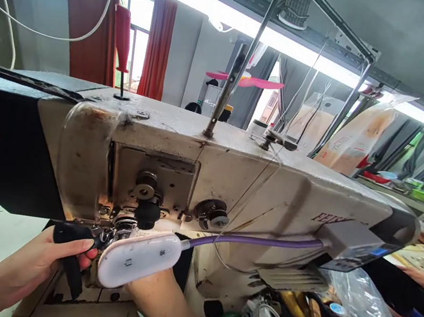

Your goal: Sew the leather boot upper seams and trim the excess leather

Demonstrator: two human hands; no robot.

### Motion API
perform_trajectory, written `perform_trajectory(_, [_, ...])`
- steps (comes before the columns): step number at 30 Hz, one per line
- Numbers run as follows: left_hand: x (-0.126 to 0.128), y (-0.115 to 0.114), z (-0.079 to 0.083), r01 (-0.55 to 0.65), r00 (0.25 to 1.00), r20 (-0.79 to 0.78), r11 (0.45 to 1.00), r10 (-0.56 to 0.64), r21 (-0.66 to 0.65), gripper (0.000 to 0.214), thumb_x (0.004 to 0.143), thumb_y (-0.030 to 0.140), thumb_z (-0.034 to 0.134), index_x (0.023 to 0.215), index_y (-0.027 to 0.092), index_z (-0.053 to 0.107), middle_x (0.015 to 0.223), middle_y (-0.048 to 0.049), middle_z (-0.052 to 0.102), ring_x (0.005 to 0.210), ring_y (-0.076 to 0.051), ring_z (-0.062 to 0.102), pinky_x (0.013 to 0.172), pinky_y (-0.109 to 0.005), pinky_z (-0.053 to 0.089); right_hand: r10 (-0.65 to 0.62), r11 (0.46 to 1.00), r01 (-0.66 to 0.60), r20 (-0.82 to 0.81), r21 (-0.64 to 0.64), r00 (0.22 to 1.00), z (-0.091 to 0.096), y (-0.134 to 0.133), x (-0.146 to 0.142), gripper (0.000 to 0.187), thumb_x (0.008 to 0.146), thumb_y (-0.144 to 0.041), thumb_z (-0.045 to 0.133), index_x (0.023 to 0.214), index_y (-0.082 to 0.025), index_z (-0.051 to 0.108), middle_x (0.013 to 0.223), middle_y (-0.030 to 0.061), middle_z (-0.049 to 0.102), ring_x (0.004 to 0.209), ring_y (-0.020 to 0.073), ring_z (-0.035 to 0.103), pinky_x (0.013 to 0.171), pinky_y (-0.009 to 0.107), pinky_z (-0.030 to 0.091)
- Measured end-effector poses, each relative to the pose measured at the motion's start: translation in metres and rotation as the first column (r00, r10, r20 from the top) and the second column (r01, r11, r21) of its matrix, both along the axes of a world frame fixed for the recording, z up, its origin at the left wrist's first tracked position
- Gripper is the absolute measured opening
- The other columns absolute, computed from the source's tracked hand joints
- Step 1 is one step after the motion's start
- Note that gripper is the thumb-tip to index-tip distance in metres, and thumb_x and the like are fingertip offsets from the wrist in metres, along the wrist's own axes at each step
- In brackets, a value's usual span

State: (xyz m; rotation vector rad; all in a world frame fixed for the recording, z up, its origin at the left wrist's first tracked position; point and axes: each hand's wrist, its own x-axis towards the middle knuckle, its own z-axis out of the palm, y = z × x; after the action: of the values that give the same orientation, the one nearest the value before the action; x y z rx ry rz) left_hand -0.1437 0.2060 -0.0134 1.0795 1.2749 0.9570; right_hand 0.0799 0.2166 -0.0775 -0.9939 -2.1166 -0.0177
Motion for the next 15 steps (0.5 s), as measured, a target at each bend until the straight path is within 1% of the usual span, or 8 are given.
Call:
perform_trajectory(2, [0.000,0.002,0.002,0.007,1.000,0.006,1.000,-0.007,-0.007,0.031,0.067,0.043,0.081,0.073,0.013,0.073,0.072,-0.0074,0.073,0.068,-0.018,0.063,0.063,-0.025,0.051,0.003,1.000,-0.003,0.011,0.003,1.000,-0.001,0.000,0.000,0.032,0.098,-0.037,0.056,0.124,-0.019,0.058,0.124,0.0095,0.059,0.104,0.0206,0.061,0.090,0.042,0.054])
perform_trajectory(6, [-0.001,0.002,0.001,-0.006,0.999,0.041,1.000,0.007,-0.015,0.033,0.064,0.044,0.083,0.073,0.013,0.073,0.071,-0.0067,0.072,0.067,-0.017,0.063,0.063,-0.024,0.051,-0.001,1.000,0.001,0.017,0.014,1.000,-0.006,0.003,-0.002,0.029,0.098,-0.035,0.056,0.122,-0.019,0.059,0.123,0.0088,0.060,0.102,0.0198,0.062,0.088,0.040,0.054])
perform_trajectory(10, [0.001,0.000,0.000,-0.020,0.997,0.070,1.000,0.021,-0.019,0.036,0.060,0.045,0.086,0.073,0.014,0.073,0.070,-0.0065,0.073,0.067,-0.017,0.064,0.062,-0.023,0.052,-0.036,0.999,0.036,-0.002,0.035,0.999,-0.008,0.014,-0.014,0.031,0.097,-0.035,0.057,0.123,-0.017,0.058,0.123,0.0092,0.059,0.103,0.0207,0.062,0.088,0.041,0.055])
perform_trajectory(13, [0.001,0.002,0.000,0.001,0.997,0.077,1.000,0.000,-0.006,0.034,0.062,0.042,0.086,0.071,0.013,0.073,0.069,-0.0070,0.073,0.064,-0.015,0.064,0.060,-0.021,0.052,-0.058,0.997,0.058,-0.003,0.051,0.998,-0.009,0.020,-0.023,0.028,0.098,-0.034,0.056,0.121,-0.018,0.059,0.120,0.0088,0.061,0.100,0.0189,0.063,0.086,0.038,0.056])
perform_trajectory(15, [-0.001,0.005,0.002,0.011,0.996,0.088,1.000,-0.010,-0.011,0.030,0.065,0.037,0.085,0.073,0.012,0.073,0.070,-0.0080,0.073,0.063,-0.015,0.064,0.060,-0.020,0.053,-0.067,0.996,0.066,0.006,0.066,0.998,-0.008,0.020,-0.022,0.026,0.099,-0.035,0.055,0.118,-0.019,0.061,0.118,0.0084,0.062,0.097,0.0180,0.063,0.085,0.037,0.056])
